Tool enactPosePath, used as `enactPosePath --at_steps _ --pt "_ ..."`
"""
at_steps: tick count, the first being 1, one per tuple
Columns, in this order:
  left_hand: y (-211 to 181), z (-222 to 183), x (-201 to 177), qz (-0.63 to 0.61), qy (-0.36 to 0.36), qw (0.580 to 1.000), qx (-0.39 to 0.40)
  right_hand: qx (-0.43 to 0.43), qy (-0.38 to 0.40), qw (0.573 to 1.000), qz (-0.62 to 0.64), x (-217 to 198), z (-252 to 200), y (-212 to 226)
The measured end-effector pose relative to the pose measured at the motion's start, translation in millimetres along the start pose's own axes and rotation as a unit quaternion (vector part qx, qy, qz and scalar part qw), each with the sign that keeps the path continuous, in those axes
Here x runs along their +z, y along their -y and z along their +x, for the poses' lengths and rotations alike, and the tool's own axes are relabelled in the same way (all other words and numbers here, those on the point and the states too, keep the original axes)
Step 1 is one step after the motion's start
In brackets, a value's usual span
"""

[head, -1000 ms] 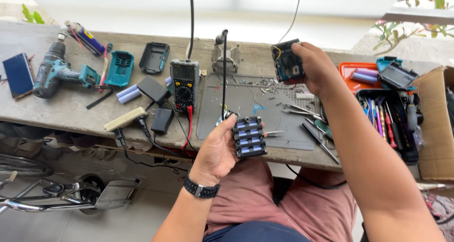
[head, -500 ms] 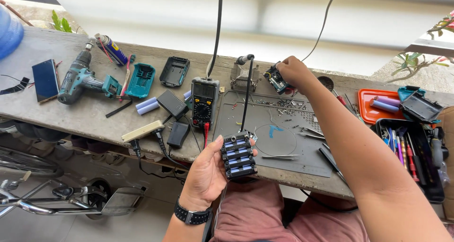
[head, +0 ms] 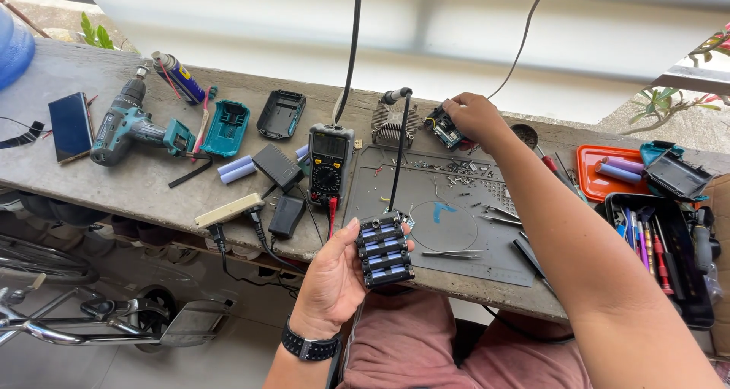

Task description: Soldering wires to a circuit board and inspecting electronic components at a repair bench.

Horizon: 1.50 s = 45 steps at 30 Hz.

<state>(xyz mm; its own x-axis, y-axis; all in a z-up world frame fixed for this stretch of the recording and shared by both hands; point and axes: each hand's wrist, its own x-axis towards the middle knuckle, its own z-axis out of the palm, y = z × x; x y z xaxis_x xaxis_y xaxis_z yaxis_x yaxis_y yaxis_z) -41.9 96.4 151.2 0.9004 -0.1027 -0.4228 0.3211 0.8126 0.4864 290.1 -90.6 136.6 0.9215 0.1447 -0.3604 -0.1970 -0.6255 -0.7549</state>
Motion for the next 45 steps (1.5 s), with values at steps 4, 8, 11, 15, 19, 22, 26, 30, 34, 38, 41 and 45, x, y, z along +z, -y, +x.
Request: enactPosePath --at_steps 4,8,11,15,19,22,26,30,34,38,41,45 --pt "1 1 -8 -0.014 0.017 1.000 -0.001 -0.024 -0.025 0.995 -0.090 0 1 -3" --pt "11 12 -34 -0.012 -0.022 0.999 0.033 -0.092 -0.063 0.971 -0.211 8 18 -24" --pt "10 12 -41 0.006 -0.076 0.994 0.077 -0.136 -0.101 0.954 -0.248 15 26 -35" --pt "-4 -4 -20 0.035 -0.108 0.973 0.201 -0.170 -0.122 0.938 -0.276 15 25 -39" --pt "-17 16 -59 0.075 -0.168 0.941 0.285 -0.205 -0.124 0.923 -0.300 9 5 -31" --pt "-27 22 -81 0.060 -0.181 0.924 0.330 -0.150 -0.083 0.934 -0.313 3 -19 -18" --pt "-38 19 -92 0.111 -0.186 0.910 0.354 -0.249 -0.165 0.934 -0.197 -4 -76 -15" --pt "-58 19 -98 0.149 -0.204 0.903 0.348 -0.338 -0.203 0.917 -0.059 9 -186 -30" --pt "-104 6 -76 0.184 -0.248 0.891 0.333 -0.285 -0.174 0.942 0.028 50 -246 -95" --pt "-146 22 -94 0.193 -0.281 0.868 0.361 -0.365 -0.216 0.903 0.078 88 -255 -165" --pt "-162 44 -114 0.160 -0.279 0.867 0.381 -0.375 -0.264 0.887 0.056 102 -239 -201" --pt "-161 53 -119 0.161 -0.282 0.869 0.373 -0.385 -0.304 0.871 0.025 106 -226 -212"
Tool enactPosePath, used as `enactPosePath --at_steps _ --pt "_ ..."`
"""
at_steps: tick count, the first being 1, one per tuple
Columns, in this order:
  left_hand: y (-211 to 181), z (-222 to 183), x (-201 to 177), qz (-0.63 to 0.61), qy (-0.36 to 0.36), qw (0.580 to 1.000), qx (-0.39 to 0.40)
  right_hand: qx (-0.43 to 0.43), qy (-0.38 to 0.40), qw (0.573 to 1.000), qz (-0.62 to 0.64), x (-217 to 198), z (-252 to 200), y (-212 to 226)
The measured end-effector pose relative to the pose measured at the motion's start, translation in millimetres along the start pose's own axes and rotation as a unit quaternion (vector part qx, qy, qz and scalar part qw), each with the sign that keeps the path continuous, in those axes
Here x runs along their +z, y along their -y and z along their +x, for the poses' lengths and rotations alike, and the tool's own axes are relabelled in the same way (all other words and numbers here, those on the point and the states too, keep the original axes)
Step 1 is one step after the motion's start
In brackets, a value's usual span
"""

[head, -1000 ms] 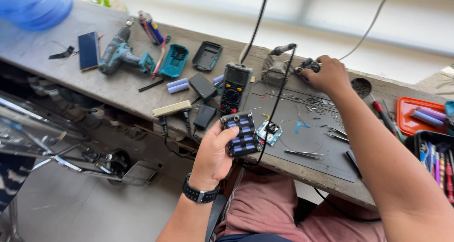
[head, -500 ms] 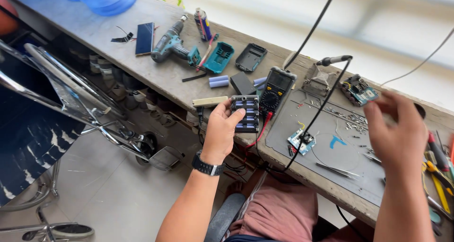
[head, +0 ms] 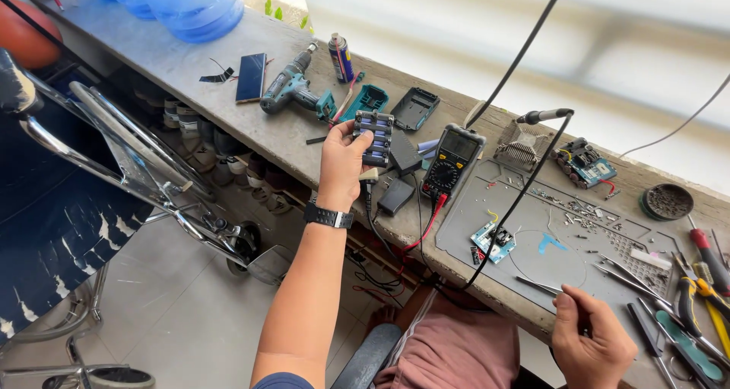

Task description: Soldering wires to a circuit board and inspecting electronic components at a repair bench.

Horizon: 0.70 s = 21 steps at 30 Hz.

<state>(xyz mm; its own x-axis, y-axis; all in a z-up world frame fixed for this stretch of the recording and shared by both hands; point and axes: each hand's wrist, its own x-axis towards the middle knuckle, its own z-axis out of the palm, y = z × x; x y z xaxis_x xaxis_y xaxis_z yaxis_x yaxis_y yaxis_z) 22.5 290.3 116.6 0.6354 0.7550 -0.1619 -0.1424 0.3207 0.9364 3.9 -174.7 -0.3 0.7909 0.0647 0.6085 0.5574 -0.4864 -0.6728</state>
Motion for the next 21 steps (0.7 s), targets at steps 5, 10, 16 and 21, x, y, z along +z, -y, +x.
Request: enactPosePath --at_steps 5,10,16,21 --pt "11 11 10 0.066 0.024 0.997 0.014 -0.008 -0.001 0.999 -0.040 4 -12 -22" --pt "32 45 24 0.033 0.065 0.997 0.023 -0.022 -0.013 0.998 -0.059 2 -13 -18" --pt "38 54 41 0.059 0.086 0.994 0.039 -0.026 -0.022 0.998 -0.060 6 -14 -19" --pt "41 59 40 0.009 0.094 0.995 0.036 -0.038 -0.028 0.996 -0.071 9 -16 -20"
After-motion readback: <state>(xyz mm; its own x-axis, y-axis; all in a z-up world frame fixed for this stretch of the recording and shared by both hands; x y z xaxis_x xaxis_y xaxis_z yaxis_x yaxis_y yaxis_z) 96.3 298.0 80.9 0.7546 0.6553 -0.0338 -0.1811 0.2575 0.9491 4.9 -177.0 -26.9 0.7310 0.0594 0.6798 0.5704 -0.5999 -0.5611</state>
